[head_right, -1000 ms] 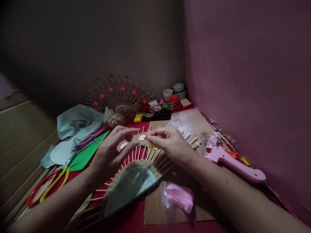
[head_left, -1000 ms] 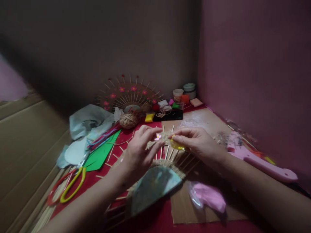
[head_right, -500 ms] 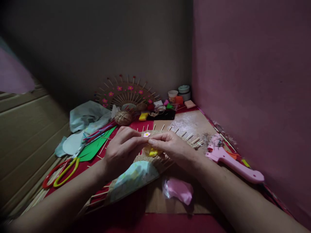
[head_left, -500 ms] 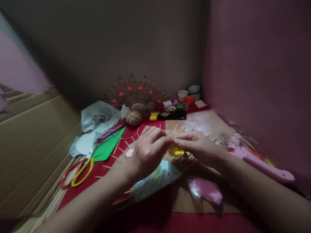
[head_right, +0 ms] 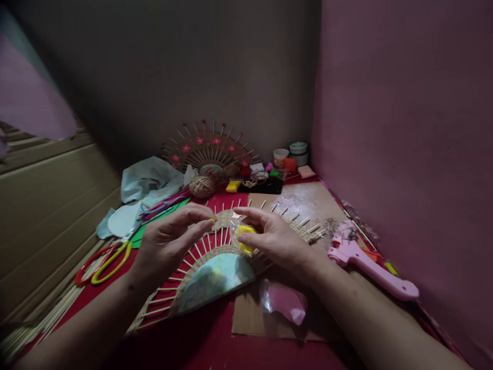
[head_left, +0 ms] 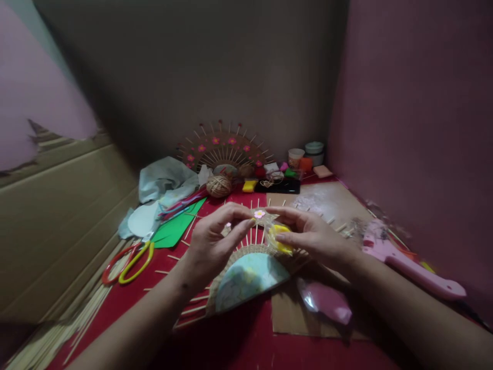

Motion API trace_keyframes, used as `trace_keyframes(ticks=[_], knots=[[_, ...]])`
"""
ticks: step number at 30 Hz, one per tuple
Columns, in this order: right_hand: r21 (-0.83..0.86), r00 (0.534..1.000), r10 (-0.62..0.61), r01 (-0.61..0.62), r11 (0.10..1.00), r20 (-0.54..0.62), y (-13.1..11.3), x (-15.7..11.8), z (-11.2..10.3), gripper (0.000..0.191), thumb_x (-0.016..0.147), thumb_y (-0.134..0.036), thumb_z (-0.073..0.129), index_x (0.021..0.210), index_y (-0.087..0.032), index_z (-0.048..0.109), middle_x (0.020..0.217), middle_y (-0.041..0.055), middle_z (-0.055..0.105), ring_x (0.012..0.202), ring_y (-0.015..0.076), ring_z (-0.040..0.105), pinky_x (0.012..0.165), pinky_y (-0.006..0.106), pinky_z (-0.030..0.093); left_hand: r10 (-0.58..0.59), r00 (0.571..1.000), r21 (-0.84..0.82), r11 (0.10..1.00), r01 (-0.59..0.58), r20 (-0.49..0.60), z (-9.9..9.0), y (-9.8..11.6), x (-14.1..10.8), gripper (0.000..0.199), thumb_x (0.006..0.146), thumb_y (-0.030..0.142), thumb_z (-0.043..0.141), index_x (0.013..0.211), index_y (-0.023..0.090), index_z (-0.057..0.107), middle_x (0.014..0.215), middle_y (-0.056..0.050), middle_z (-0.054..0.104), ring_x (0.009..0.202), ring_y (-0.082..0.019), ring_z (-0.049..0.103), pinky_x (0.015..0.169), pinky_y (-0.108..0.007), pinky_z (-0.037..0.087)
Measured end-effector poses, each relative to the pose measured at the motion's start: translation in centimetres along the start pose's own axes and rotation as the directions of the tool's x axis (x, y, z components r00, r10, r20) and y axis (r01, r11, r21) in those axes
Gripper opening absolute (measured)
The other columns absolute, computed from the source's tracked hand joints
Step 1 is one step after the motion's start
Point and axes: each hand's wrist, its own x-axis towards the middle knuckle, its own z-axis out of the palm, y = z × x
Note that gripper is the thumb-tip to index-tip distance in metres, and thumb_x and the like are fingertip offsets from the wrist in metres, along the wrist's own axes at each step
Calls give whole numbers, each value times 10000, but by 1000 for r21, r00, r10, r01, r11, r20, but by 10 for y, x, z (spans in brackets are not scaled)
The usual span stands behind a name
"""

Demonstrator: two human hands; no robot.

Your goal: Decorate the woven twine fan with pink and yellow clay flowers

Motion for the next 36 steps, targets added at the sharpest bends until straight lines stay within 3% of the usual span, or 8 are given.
trace_keyframes(ticks=[3,7,11,16,26,28,33,36], knots=[[-49,1000,0,-1,999,-19,2,1,1,448,716,-221,682,1155,-188,597,1169,86,623,995,168,587,869,329,457,-33,996,-104,994,41,79,4,-3,-7,84,878,186,559,912,187,636,908,-38,663,859,-141,618,771,-287,503],[8,999,14,-14,1000,-35,6,3,-1,401,708,-227,700,1100,-194,623,1168,72,635,1022,169,594,896,336,455,78,977,-86,994,-62,198,12,-5,-11,102,879,133,539,929,183,612,1007,-63,655,960,-156,608,843,-309,500],[67,999,40,-37,997,-33,7,3,-2,363,717,-229,695,1074,-203,635,1097,54,665,941,150,621,821,310,485,172,971,25,984,-179,168,18,-10,-11,127,865,80,534,932,173,589,1063,-81,639,1007,-159,589,882,-326,475],[-28,995,24,-27,999,-93,5,3,-2,320,700,-236,708,1016,-203,664,1062,40,673,911,141,618,804,295,478,223,951,41,971,-236,213,20,-12,-13,126,867,61,497,908,161,561,986,-89,629,925,-151,593,793,-302,495],[-115,991,44,-59,992,-130,2,3,-1,263,727,-295,678,970,-195,683,822,4,661,669,107,564,604,249,436,187,936,-105,981,-162,299,9,-6,-12,155,865,77,500,911,169,616,914,-74,653,893,-164,615,801,-317,508],[-101,988,51,-66,993,-147,1,3,-1,268,721,-286,682,975,-202,685,765,-13,637,626,93,538,585,237,422,136,943,-116,988,-105,304,7,-7,-11,133,859,101,529,906,169,632,918,-71,659,905,-169,616,819,-323,502],[-73,989,50,-61,995,-143,-1,1,1,283,707,-268,687,982,-200,674,762,-16,626,592,85,510,540,226,395,-167,946,-318,913,254,278,10,-17,-10,94,882,211,529,857,163,607,756,-38,647,710,-141,626,666,-288,525],[-132,989,33,-53,990,-145,-1,1,3,290,719,-277,670,996,-193,667,760,-13,622,588,90,492,528,230,378,-266,945,-282,907,312,192,14,-21,-9,109,873,248,546,832,164,601,648,-9,615,574,-113,566,550,-252,489]])
